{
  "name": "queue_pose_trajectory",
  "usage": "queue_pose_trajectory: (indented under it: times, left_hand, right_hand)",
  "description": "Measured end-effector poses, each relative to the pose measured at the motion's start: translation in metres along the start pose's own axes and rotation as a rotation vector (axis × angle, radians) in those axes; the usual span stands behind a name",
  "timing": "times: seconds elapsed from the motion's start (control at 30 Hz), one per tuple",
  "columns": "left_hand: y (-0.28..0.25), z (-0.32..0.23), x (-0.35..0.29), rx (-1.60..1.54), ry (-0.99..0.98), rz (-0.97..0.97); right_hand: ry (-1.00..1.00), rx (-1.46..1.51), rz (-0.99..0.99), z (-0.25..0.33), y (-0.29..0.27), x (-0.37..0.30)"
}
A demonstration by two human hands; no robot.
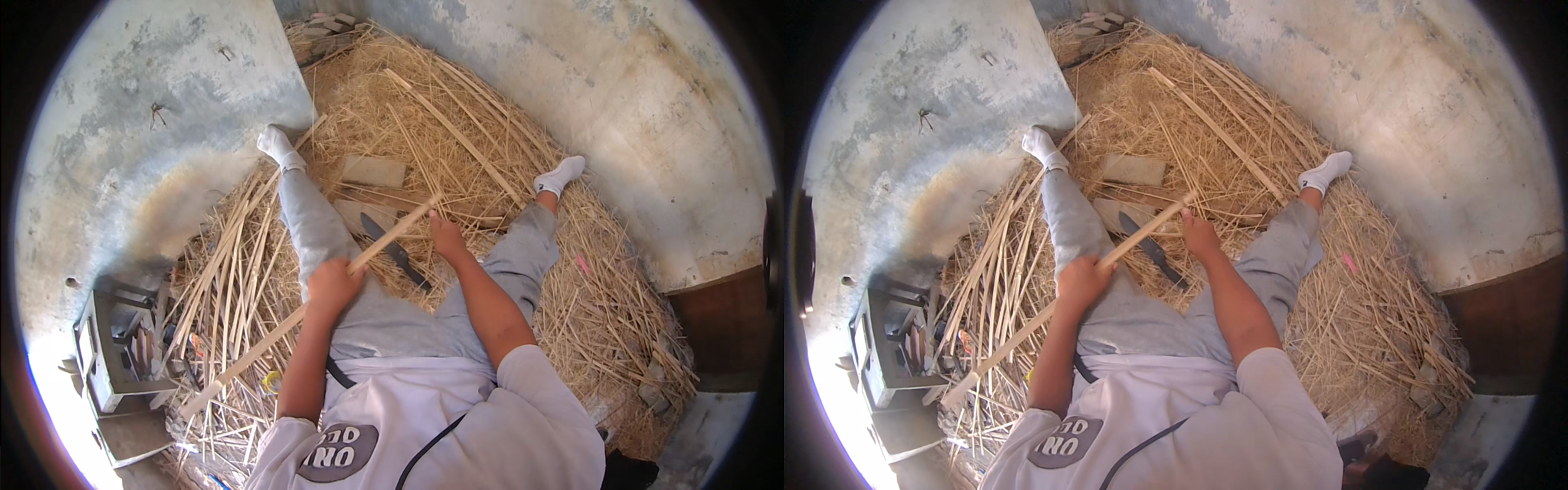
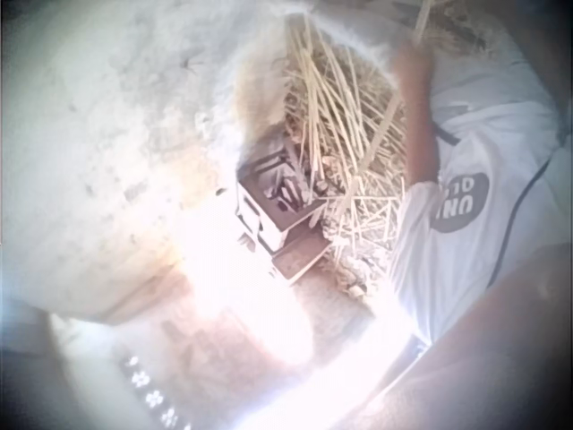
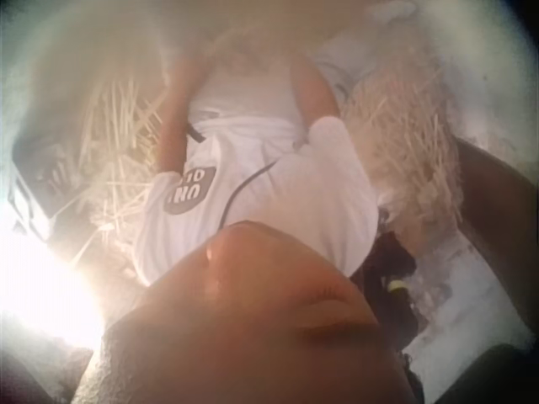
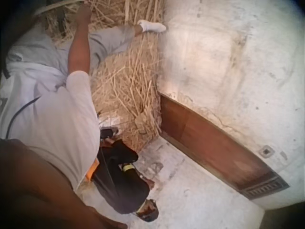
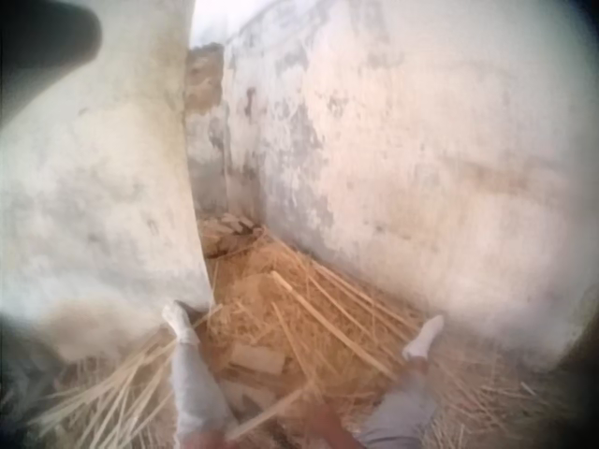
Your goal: The person sits on a straw-covered floor and uses a knife to split long bamboo sticks into thinner strips. They hold the bamboo with one hand and use the knife to shave and separate the material, occasionally adjusting their grip and the position of the stick.
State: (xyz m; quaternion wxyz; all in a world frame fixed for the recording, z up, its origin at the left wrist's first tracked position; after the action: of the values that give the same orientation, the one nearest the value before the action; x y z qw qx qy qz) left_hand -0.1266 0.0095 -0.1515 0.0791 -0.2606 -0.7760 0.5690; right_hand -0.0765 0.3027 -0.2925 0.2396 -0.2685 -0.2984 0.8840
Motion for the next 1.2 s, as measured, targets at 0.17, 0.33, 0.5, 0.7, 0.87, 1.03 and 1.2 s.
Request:
queue_pose_trajectory:
  times: [0.17,0.33,0.5,0.7,0.87,1.03,1.2]
  left_hand:
    - [0.002,0.01,0.012,-0.153,-0.058,-0.095]
    - [0.005,0.018,0.016,-0.196,-0.105,-0.065]
    - [0.003,0.02,0.016,-0.272,-0.083,-0.09]
    - [0.01,0.025,0.018,-0.376,-0.045,-0.087]
    - [0.004,0.017,0.013,-0.395,0.024,-0.047]
    - [0.006,0.007,0.013,-0.308,0.053,-0.06]
    - [0.002,-0.002,-0.002,-0.173,0.099,0.035]
  right_hand:
    - [-0.188,-0.105,0.073,0.068,0.008,-0.034]
    - [-0.473,-0.291,0.026,0.114,0.027,-0.071]
    - [-0.6,-0.309,-0.008,0.129,0.029,-0.086]
    - [-0.57,-0.411,-0.059,0.125,0.011,-0.077]
    - [-0.423,-0.361,-0.132,0.089,-0.008,-0.04]
    - [-0.305,-0.357,-0.144,0.068,-0.02,-0.028]
    - [0.053,-0.315,-0.174,0.02,-0.046,0.005]
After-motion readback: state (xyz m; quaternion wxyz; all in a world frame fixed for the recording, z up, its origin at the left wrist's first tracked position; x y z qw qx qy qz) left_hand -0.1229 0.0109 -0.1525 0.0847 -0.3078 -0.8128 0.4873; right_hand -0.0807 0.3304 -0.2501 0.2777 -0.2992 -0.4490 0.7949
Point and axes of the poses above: each hand's wrist, its own x-axis towards the middle knuckle, its own y-axis out of the palm, z = x × y, the point moved 6 cm from there along x, towards the middle knuckle, and after that the axes turned 3 degrees about y, right-handed, at the moved point
